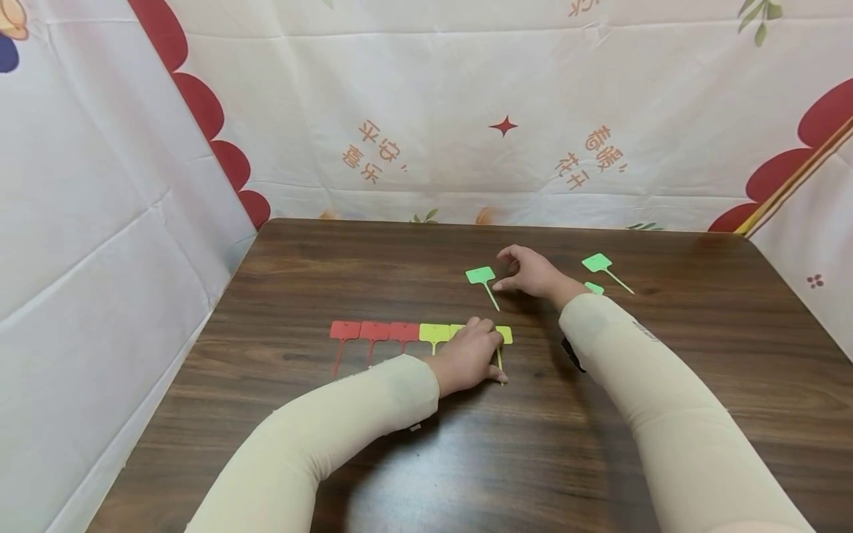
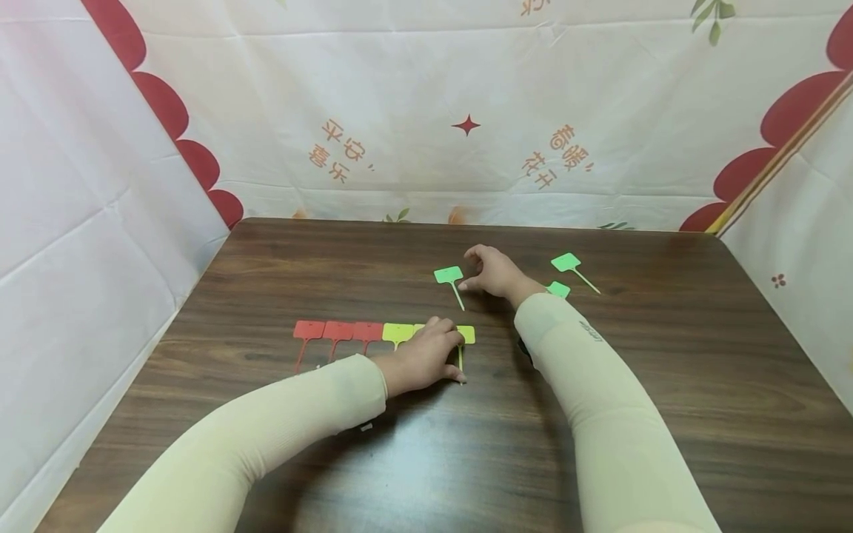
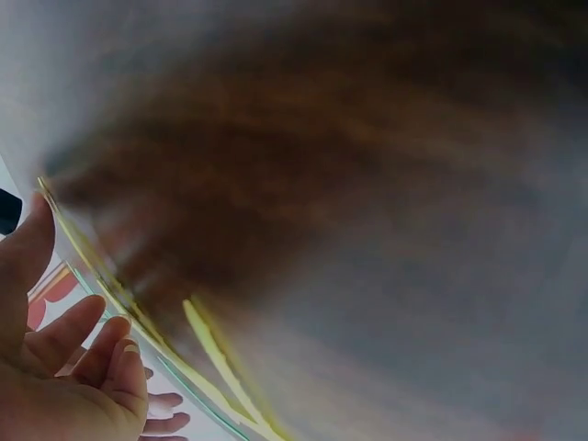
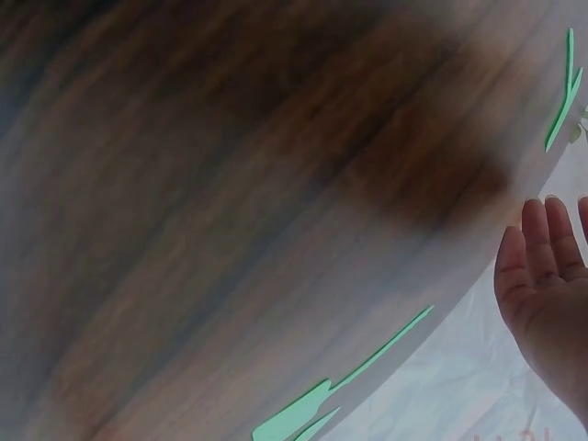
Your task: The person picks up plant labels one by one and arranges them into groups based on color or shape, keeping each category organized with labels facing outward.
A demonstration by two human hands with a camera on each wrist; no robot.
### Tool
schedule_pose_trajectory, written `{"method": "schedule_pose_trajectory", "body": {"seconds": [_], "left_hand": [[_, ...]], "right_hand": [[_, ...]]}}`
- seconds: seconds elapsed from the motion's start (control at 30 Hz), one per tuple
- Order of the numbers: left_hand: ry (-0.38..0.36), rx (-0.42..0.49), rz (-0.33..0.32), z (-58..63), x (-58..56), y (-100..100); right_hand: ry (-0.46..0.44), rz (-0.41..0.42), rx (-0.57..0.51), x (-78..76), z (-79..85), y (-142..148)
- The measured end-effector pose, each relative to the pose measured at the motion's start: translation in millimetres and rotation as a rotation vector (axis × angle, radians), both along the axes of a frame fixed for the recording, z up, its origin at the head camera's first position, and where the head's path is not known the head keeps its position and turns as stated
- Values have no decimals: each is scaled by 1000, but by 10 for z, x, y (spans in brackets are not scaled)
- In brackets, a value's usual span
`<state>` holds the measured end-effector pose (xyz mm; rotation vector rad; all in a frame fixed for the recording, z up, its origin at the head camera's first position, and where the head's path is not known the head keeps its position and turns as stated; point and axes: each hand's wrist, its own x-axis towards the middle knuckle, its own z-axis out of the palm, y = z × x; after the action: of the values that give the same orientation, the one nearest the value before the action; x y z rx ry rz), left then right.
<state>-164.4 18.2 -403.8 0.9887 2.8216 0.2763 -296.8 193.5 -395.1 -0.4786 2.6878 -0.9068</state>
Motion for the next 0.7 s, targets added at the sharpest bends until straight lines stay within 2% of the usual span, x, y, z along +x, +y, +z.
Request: {"method": "schedule_pose_trajectory", "body": {"seconds": [0.7], "left_hand": [[9, -29, 9, 16, -9, 19]], "right_hand": [[-18, 19, 23, -98, -54, -111]]}}
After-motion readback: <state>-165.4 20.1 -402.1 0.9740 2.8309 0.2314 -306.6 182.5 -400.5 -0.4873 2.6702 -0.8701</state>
